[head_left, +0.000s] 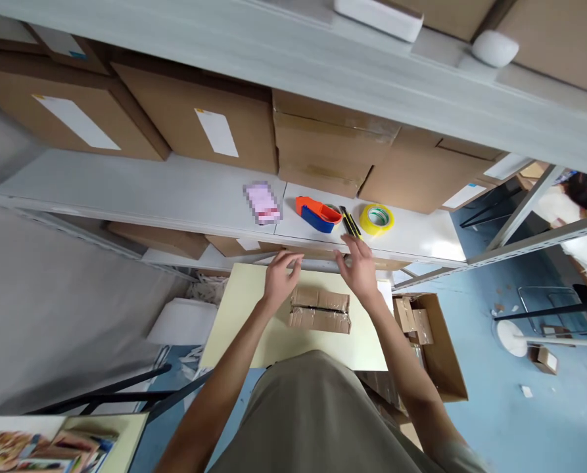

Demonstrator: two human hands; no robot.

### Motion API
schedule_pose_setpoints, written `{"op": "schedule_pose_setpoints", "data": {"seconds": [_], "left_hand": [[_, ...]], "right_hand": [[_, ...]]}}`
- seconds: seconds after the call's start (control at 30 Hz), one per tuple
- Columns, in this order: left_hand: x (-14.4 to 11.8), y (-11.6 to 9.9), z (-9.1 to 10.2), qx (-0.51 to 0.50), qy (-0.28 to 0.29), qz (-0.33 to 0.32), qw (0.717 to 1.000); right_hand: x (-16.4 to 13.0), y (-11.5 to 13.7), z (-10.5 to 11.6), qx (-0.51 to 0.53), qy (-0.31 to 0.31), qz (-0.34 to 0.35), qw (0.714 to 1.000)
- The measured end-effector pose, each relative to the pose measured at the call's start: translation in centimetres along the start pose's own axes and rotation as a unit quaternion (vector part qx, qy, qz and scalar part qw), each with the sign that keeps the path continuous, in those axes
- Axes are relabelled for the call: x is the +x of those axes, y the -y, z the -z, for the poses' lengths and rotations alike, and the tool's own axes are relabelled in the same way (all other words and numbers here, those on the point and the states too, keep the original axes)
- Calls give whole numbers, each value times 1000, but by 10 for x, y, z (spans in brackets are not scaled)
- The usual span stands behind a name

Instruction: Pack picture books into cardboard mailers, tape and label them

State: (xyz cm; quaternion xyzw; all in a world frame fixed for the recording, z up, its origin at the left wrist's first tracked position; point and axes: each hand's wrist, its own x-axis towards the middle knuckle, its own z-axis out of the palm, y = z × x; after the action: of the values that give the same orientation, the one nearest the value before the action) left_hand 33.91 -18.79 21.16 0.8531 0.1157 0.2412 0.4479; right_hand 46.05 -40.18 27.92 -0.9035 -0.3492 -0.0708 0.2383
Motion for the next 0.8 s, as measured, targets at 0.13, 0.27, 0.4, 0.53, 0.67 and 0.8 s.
{"op": "schedule_pose_setpoints", "data": {"seconds": [0.13, 0.27, 0.4, 0.53, 0.67, 0.8], "left_hand": [[43, -50, 3, -38, -84, -79, 993], [39, -63, 3, -86, -135, -121, 980], [2, -44, 6, -120, -115, -82, 983], [-50, -22, 6, -189, -97, 22, 977], [-104, -11, 2, -269, -81, 115, 953], [-144, -8, 3, -283, -48, 136, 948]], "right_hand": [[85, 40, -8, -81, 81, 9, 993], [121, 60, -31, -156, 142, -67, 975], [104, 60, -35, -143, 123, -98, 977], [32, 53, -38, 21, 100, -109, 989], [-64, 54, -56, 313, 132, -131, 931], [-127, 64, -74, 445, 144, -203, 860]]}}
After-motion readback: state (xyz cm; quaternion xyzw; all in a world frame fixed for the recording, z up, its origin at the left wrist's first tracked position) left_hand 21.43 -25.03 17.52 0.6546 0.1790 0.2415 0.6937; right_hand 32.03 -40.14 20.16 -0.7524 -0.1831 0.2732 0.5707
